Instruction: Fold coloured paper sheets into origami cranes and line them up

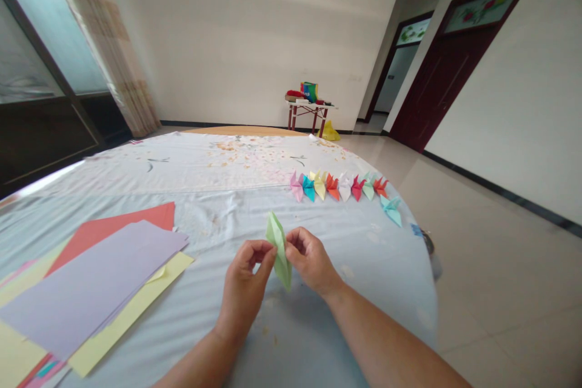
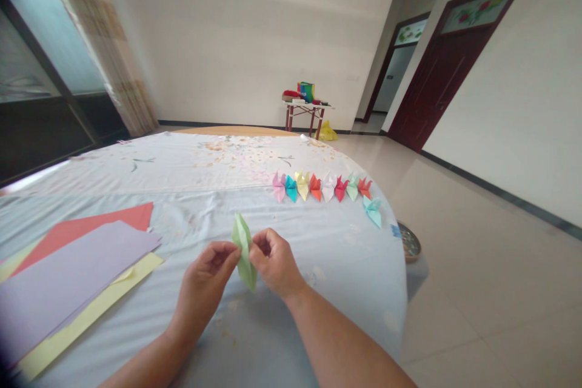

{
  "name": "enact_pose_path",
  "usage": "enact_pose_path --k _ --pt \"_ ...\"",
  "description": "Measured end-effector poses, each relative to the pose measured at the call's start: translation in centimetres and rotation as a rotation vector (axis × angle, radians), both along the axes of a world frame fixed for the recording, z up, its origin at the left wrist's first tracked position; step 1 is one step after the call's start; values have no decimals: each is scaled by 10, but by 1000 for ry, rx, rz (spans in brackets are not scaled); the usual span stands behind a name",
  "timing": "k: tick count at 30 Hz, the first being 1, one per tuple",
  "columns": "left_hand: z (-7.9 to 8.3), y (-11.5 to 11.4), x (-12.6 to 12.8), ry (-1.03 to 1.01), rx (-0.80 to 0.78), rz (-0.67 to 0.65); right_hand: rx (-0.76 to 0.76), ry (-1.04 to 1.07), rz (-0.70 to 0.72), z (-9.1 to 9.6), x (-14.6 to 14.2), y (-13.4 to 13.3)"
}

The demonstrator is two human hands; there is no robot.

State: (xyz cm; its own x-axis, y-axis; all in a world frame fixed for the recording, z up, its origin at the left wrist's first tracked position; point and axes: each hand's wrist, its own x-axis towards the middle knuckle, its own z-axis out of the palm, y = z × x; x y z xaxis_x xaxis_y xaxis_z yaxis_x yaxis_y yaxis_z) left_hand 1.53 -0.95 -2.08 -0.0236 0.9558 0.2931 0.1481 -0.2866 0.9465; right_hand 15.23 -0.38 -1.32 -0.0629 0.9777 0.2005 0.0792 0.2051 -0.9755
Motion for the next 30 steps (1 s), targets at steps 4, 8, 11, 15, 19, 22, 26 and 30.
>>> enact_pose_path --k 4,8,11,15,19,22,26,30 --pt "3 -3 -1 98 92 -18 16 -26 -11 1 1 1" --pt "5 -2 -1 175 155 -3 26 -58 -20 1 0 0" --pt "7 -2 0 236 184 3 53 -121 -46 1 -1 -2" --pt "11 -5 0 273 196 -5 123 -215 -122 3 -3 -5" --pt "12 -6 1 252 127 -20 176 -273 -164 6 -4 -8" --pt "9 -3 1 182 39 -10 176 -270 -136 7 -3 -8" --pt "5 0 0 126 -16 5 87 -182 -60 6 -2 -5" --pt "3 1 -3 139 -29 -8 -55 -33 7 3 1 0"
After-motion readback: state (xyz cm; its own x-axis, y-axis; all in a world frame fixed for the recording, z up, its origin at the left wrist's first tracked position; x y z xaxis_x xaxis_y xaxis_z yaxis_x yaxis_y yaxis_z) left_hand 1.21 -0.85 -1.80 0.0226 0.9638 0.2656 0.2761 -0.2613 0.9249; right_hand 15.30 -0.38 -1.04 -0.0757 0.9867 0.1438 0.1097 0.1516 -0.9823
